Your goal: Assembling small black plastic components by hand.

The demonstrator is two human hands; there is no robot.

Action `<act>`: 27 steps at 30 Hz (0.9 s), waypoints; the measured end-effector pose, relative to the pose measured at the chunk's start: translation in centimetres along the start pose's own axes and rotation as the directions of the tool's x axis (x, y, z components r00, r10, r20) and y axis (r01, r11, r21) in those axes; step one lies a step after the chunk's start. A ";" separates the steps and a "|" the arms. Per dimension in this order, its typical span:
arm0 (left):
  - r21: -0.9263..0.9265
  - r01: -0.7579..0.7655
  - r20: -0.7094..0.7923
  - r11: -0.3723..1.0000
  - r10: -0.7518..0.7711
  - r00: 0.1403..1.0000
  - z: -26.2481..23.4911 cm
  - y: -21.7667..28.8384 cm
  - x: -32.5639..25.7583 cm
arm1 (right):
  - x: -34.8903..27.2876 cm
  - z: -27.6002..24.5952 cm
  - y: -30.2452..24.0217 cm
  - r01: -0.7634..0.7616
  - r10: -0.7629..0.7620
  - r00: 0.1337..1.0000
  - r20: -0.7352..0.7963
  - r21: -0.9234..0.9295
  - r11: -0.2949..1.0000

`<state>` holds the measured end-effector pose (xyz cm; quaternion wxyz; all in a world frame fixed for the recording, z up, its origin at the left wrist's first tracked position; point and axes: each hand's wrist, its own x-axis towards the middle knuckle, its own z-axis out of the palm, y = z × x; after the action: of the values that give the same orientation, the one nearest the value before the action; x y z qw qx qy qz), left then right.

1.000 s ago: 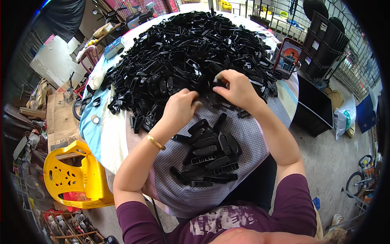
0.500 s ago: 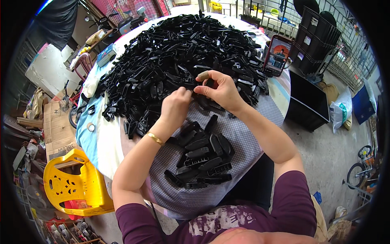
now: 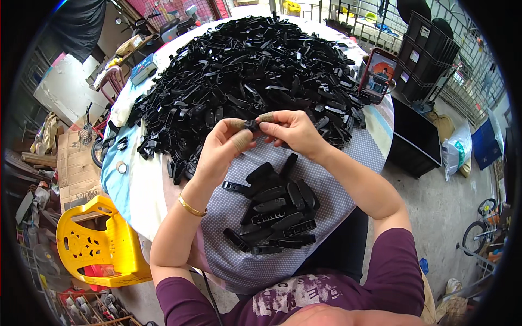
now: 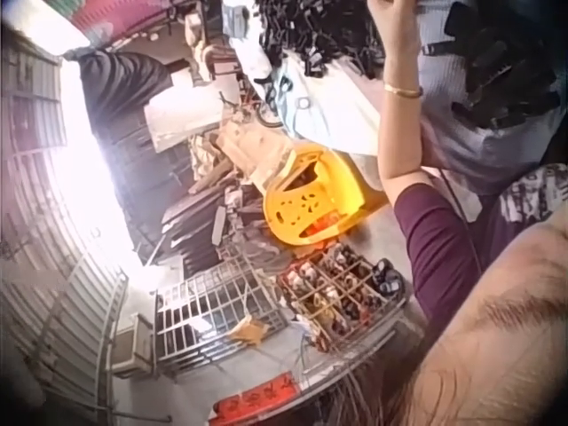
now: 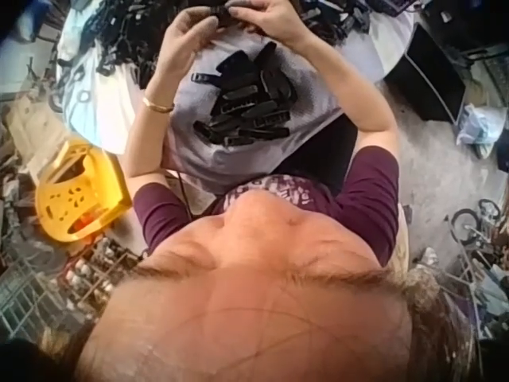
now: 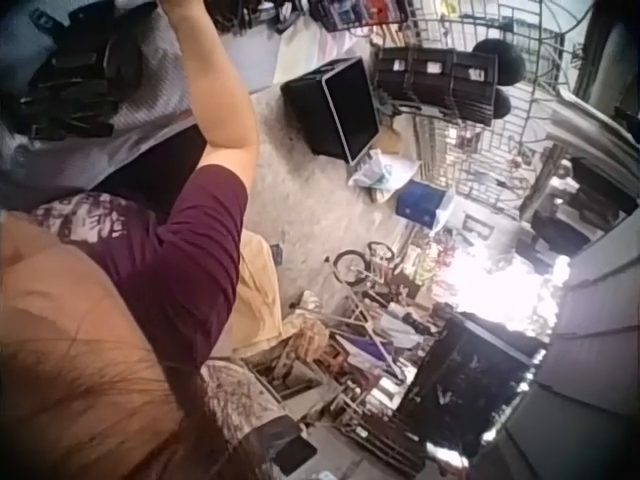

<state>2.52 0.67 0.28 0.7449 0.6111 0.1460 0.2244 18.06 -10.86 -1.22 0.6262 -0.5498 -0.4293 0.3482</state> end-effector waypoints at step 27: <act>-0.063 -0.189 -0.099 0.980 0.183 0.978 1.5 -1.1 -1.0 | -1.6 3.2 0.4 0.449 -0.510 0.854 -0.103 -0.350 0.822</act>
<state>2.57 -1.31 -0.56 0.7345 0.5838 0.1146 0.3264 14.54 -11.04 -1.79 0.6367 -0.5467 -0.5414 0.0511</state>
